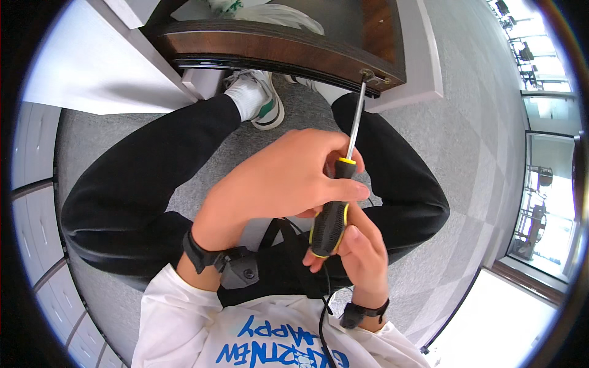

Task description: The person uses a key to open a drawer and then uses a screwdriver to remove a screw from the interior lock mechanism before removing the metal lock component by hand.

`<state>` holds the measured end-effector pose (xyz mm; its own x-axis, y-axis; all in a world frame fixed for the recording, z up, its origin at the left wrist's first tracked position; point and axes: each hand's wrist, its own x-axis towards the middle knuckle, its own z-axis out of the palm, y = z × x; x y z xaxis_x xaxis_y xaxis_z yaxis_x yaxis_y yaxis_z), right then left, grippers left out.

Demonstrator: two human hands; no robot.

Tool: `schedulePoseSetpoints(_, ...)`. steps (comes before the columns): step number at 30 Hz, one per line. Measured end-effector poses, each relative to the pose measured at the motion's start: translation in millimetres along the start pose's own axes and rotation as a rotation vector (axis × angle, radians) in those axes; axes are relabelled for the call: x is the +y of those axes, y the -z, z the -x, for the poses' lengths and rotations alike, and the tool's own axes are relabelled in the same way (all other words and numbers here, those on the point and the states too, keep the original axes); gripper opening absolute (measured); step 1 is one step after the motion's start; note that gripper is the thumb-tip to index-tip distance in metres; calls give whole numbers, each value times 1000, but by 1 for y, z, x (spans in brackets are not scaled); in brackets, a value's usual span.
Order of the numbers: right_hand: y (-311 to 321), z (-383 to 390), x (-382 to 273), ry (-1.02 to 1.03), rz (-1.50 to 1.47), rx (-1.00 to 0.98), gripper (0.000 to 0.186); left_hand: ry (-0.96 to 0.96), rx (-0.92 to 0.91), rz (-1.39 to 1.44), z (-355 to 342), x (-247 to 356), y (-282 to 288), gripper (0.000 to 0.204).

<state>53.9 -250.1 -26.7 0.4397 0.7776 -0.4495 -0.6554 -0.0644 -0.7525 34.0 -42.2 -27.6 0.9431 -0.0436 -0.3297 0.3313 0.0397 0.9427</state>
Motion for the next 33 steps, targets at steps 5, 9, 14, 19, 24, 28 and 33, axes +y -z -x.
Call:
schedulePoseSetpoints(5, 13, 3, -3, 35, 61, 81, 59, -68, -96, 114, -10, -6, -2, 45)
schedulePoseSetpoints(9, -1, -2, -7, 76, 214, 285, 52, -178, 16, -179, -3, -8, -5, 45)
schedulePoseSetpoints(14, -6, -9, 7, 223, 417, 347, 49, 7, 0, -357, -2, 9, -3, 41)
schedulePoseSetpoints(19, 5, 5, 0, 63, 122, 168, 50, -84, -43, -49, -4, -7, 3, 42)
schedulePoseSetpoints(24, 3, 13, -3, 112, 20, 74, 56, -163, -212, 215, -9, -16, 12, 49)
schedulePoseSetpoints(28, -6, 13, -6, 168, 74, 216, 65, -255, -158, 277, -9, -25, 8, 56)
schedulePoseSetpoints(33, -19, 11, -2, 264, 281, 363, 56, -106, -92, -131, 0, 2, 0, 50)
